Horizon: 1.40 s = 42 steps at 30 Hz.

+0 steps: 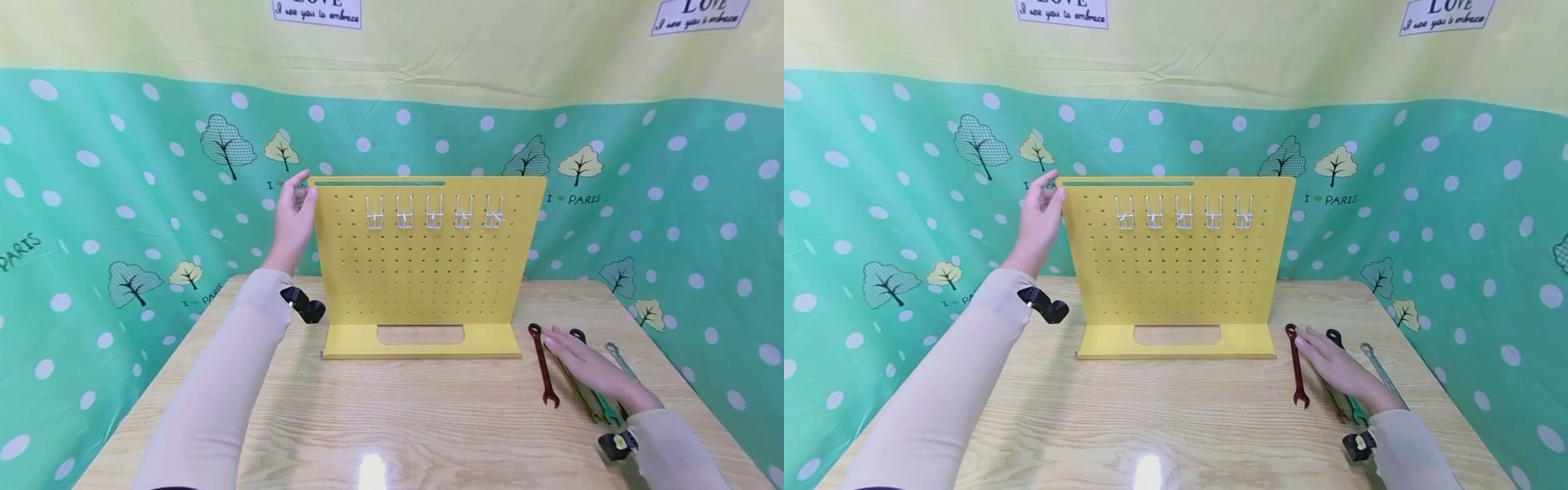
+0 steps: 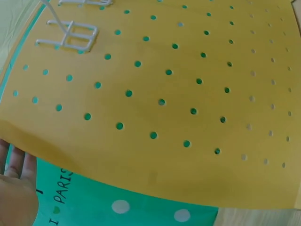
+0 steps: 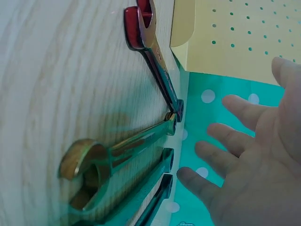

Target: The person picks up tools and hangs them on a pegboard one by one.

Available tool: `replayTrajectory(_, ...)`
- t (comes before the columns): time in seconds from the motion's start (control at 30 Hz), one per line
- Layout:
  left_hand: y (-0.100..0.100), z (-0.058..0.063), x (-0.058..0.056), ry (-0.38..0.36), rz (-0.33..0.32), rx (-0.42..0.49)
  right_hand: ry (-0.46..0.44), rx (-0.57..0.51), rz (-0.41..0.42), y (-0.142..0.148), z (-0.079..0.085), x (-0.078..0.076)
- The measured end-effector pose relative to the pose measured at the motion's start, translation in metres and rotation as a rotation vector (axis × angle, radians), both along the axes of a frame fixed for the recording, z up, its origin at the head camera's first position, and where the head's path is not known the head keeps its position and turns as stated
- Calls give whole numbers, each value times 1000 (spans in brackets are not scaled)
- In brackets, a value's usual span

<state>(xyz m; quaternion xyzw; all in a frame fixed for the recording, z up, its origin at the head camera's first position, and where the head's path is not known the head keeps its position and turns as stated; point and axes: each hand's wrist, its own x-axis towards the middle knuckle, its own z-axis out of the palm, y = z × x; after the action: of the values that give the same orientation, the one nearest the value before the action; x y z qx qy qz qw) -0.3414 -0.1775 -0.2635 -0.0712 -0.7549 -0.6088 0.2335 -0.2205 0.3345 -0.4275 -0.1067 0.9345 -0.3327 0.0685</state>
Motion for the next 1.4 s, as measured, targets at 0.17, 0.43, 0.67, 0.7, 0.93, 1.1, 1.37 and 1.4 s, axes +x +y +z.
replayTrajectory(0.17, 2, 5, -3, 16, 26, 11, 18, 9, -22, 0, -3, -1)
replayTrajectory(0.43, 6, 8, -7, 26, 55, 20, 57, 3, -45, 4, -8, 0)
replayTrajectory(0.67, 7, 9, -9, 27, 57, 41, 34, -8, -99, 4, -12, -3)
replayTrajectory(0.7, 7, 10, -9, 25, 55, 43, 14, -18, -112, 4, -13, -4)
replayTrajectory(0.93, 7, 10, -10, 17, 45, 60, -76, -76, -202, 3, -21, -12)
replayTrajectory(1.1, 7, 9, -11, 12, 47, 78, -60, -59, -206, 3, -24, -17)
replayTrajectory(1.37, 7, 9, -10, 17, 36, 100, -93, -39, -230, 4, -32, -28)
replayTrajectory(1.4, 6, 9, -10, 18, 36, 101, -101, -39, -238, 4, -33, -30)
